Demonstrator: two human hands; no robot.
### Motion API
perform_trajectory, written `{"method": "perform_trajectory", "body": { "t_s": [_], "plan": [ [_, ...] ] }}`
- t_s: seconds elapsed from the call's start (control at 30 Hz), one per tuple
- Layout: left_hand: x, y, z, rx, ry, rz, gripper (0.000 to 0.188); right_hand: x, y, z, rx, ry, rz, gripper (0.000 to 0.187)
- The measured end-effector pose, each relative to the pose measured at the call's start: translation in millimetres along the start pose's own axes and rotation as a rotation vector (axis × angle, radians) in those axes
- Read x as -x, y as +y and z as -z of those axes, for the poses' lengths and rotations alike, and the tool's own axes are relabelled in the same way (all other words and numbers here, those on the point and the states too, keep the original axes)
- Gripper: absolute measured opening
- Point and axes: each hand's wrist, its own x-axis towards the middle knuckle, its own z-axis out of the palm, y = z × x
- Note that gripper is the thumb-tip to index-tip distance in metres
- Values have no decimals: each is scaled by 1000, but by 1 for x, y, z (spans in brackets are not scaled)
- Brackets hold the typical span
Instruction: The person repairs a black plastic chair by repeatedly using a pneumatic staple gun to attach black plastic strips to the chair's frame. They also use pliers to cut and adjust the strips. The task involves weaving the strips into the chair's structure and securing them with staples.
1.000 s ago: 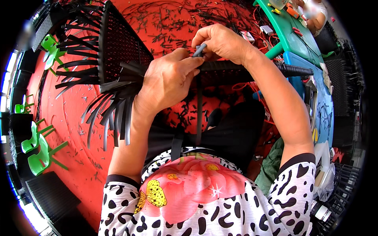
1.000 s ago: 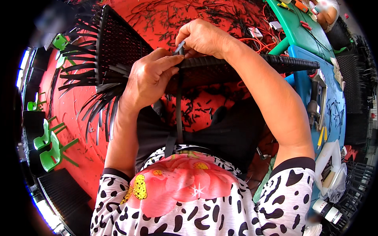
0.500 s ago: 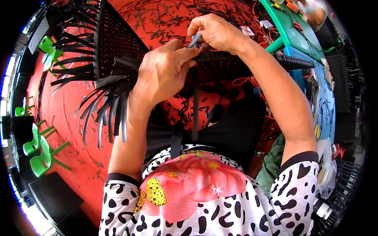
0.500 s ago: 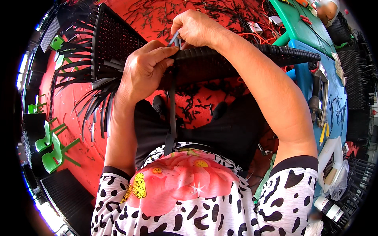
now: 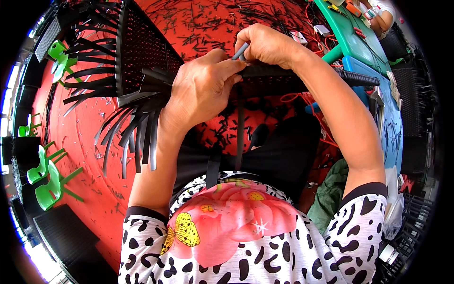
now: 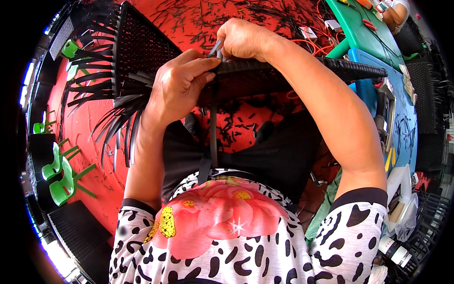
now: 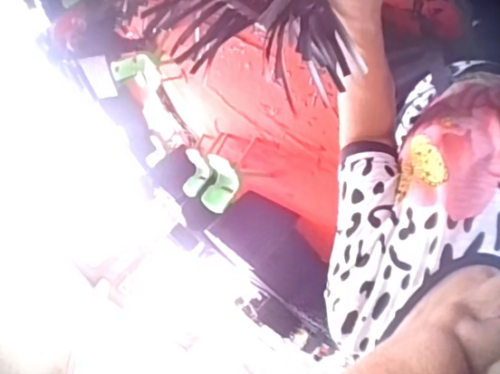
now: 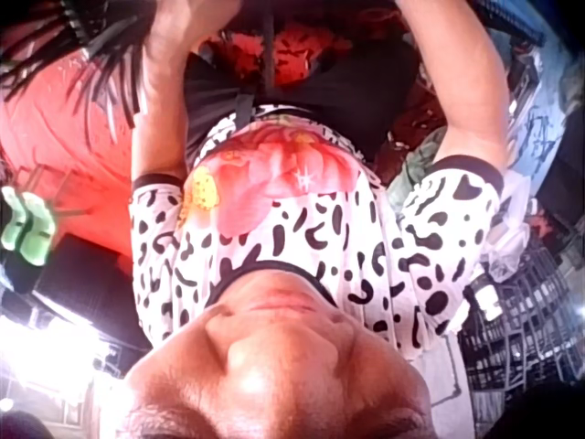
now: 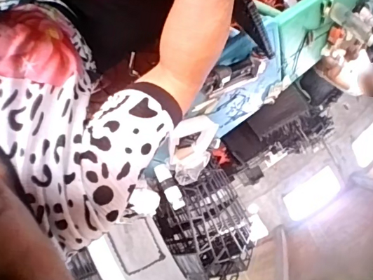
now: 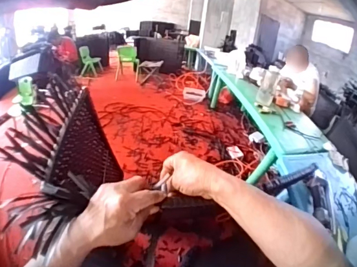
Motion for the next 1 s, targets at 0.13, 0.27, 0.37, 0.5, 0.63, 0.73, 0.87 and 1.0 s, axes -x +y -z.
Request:
{"method": "perform_trajectory", "body": {
  "t_s": [0.13,0.27,0.37,0.5,0.63,0.73,0.87,1.0],
  "plan": [
    [3,2,1,-15,-4,13,25,1,1,-1,25,4,0,15],
    [6,4,-1,-5,1,6,25,4,3,-6,23,8,-10,15],
    [10,5,-2,-8,12,-8,25,7,4,-8,15,-46,-23,15],
    [13,8,-2,-4,5,-5,23,13,4,-6,38,-140,60,17],
    [14,9,-4,-14,26,-11,19,14,7,-5,187,-282,123,27],
    [15,12,-2,-6,11,4,22,24,13,-11,439,-4,351,27],
    [16,13,-4,37,43,-6,23,66,17,-31,338,561,806,16],
    [13,11,-2,22,21,6,21,85,25,-62,590,647,966,26]
  ]
}}
